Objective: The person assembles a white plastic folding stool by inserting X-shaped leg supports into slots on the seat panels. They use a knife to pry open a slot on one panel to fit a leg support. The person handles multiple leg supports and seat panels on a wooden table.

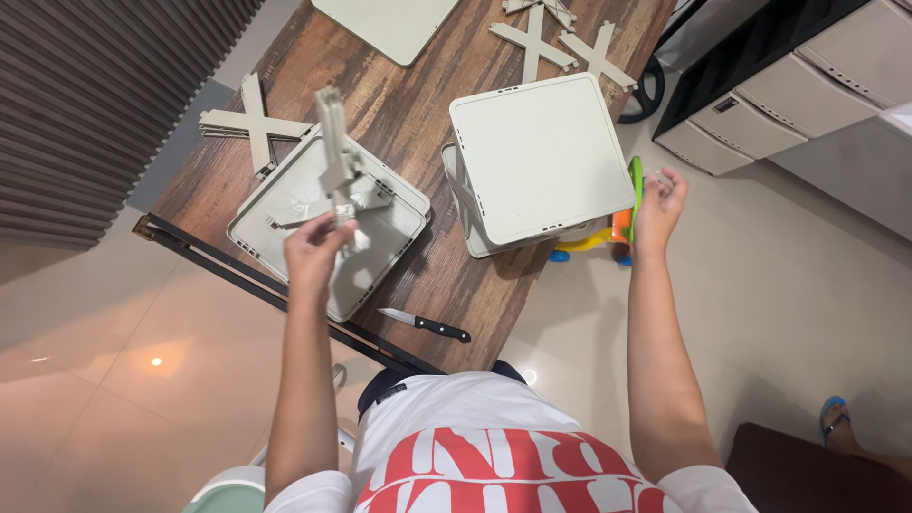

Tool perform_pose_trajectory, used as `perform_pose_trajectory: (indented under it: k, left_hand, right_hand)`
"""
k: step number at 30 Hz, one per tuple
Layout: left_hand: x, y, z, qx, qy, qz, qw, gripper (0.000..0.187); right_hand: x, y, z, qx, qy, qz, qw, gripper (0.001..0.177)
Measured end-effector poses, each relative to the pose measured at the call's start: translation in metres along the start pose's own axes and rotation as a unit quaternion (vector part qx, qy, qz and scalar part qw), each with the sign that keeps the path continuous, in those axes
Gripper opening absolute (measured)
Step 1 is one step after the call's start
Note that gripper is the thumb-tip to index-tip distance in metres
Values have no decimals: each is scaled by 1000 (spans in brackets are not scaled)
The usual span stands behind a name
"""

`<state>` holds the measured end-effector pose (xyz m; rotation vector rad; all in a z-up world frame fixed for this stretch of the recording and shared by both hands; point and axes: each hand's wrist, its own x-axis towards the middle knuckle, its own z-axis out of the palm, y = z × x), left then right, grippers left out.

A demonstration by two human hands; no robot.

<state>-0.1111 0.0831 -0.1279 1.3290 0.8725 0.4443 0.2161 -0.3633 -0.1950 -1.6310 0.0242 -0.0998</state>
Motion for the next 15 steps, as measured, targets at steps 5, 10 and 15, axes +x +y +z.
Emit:
perform_pose_trajectory:
  k: [5, 10, 15]
  left_hand:
    - [-14, 6, 37, -66, -36, 13, 997, 49]
    - [-15, 20, 32, 395, 111, 81, 908, 46]
    - [-7, 8, -3, 553, 149, 180, 800, 47]
  right_hand:
    - [-16, -45, 23, -44, -20, -87, 995, 34]
    - [-45, -80, 44, -45, -56, -79, 994, 38]
    - [-79, -89, 52, -182, -111, -191, 958, 35]
